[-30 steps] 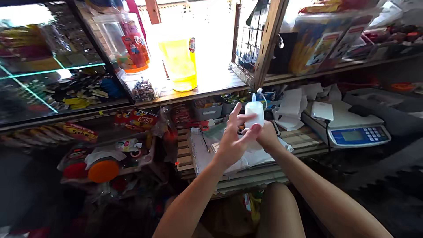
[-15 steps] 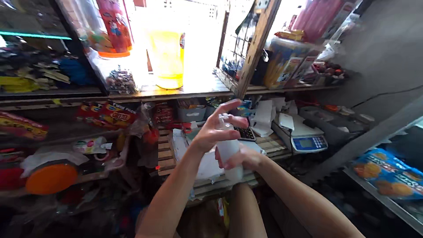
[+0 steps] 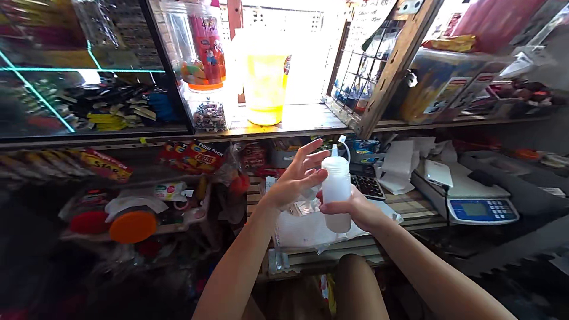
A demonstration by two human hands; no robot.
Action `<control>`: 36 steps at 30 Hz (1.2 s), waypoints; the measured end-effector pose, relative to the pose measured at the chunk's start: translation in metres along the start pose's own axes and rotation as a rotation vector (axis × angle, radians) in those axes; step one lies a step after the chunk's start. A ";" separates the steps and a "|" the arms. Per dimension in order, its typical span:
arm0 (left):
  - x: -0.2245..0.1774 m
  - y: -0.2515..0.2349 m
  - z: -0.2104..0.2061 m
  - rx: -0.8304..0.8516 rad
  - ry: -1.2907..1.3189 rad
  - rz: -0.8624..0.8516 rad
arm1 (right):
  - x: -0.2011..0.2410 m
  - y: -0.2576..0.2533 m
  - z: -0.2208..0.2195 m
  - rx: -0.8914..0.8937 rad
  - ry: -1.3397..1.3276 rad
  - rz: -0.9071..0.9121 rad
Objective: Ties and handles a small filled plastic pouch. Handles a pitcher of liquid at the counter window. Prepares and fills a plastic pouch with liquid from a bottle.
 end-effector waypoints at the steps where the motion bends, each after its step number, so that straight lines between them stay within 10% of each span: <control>1: 0.003 -0.006 -0.004 0.077 0.039 0.007 | -0.003 -0.002 -0.004 0.055 0.000 -0.011; 18: 0.024 -0.192 0.113 -0.530 -0.254 0.458 | -0.027 0.040 0.079 -0.177 -0.074 0.105; 36: 0.054 -0.218 0.146 -0.393 -0.571 0.627 | -0.008 0.031 0.107 -0.224 -0.043 0.173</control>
Point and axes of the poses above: each hand's wrist, its own y-axis away from the middle knuckle, its own z-axis out of the back of the hand, x = y × z, the point moved 9 cm from there along -y, towards the middle knuckle, and after that the axes turned 11 degrees about x, right-handed, at the moved point
